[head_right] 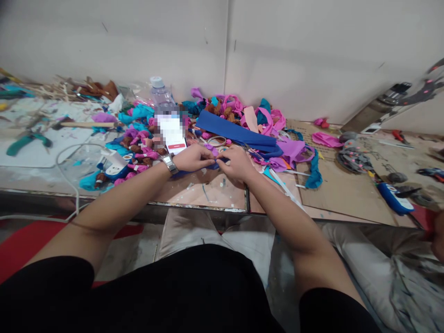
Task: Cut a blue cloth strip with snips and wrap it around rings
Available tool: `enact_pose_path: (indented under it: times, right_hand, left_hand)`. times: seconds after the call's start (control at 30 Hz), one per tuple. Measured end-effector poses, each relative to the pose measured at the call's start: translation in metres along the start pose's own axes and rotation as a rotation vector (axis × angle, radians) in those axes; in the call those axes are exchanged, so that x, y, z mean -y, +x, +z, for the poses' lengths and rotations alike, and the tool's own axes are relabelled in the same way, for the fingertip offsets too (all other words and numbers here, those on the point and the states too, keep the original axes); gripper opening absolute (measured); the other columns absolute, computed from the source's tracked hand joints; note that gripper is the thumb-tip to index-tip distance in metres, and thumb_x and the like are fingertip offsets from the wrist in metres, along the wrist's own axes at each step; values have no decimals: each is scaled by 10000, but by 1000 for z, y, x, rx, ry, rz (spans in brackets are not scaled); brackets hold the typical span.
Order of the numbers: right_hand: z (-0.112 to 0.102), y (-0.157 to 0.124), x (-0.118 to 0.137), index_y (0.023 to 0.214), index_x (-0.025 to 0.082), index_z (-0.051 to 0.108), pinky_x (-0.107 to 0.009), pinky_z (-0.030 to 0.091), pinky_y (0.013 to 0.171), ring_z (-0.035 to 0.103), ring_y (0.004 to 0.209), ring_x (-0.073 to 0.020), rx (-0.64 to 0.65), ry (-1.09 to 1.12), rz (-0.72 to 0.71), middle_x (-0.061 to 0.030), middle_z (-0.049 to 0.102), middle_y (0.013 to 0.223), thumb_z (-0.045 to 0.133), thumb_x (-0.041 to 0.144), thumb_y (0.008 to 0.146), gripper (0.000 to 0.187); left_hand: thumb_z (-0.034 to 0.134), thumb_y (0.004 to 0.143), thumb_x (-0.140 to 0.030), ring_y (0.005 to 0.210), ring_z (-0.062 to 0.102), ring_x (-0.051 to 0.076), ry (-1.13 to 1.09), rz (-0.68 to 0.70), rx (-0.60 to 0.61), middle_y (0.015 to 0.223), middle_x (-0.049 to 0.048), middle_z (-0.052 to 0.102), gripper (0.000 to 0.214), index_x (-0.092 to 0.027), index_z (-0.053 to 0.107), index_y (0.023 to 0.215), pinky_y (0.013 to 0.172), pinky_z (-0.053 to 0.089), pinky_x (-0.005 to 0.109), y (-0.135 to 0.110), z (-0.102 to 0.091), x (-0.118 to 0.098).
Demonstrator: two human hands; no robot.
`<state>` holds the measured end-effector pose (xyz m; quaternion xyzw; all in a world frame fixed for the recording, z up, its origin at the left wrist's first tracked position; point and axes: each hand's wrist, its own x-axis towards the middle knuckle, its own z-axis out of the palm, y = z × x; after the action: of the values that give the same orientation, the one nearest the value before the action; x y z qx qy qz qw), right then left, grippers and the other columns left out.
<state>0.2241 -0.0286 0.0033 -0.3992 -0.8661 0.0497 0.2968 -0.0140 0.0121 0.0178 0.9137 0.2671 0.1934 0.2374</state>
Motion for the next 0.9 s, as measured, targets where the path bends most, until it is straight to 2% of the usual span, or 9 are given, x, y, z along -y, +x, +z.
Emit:
enact_pose_path:
  times: [0.1, 0.27, 0.5, 0.9]
  right_hand:
    - [1, 0, 0, 979, 225, 810, -452, 454, 921, 668, 985, -301, 6, 8, -24, -85, 817, 983, 630, 396, 988, 248]
    - [1, 0, 0, 966, 235, 814, -462, 469, 931, 686, 970, -299, -37, 45, 16, -84, 826, 985, 647, 364, 958, 211]
    - [1, 1, 0, 952, 239, 821, -441, 490, 903, 698, 928, -284, -75, 85, 9, -73, 826, 952, 671, 365, 950, 196]
    - [0, 0, -1, 863, 231, 774, -427, 466, 848, 678, 889, -284, -119, 35, 83, -67, 801, 889, 688, 332, 902, 139]
  left_hand:
    - [581, 982, -434, 600, 553, 139, -26, 2, 10, 693, 26, 695, 361, -156, 729, 805, 589, 341, 278, 0, -1, 1]
    - [610, 951, -381, 595, 559, 139, -45, -33, 25, 672, 27, 687, 319, -154, 734, 764, 588, 358, 273, -1, -2, -2]
    - [612, 974, -423, 609, 572, 142, -111, -60, 52, 698, 33, 704, 346, -156, 780, 833, 598, 386, 266, -1, -2, 0]
    - [537, 1005, -420, 604, 528, 142, -28, -36, 40, 689, 31, 666, 388, -156, 712, 782, 592, 339, 284, 0, -4, -2]
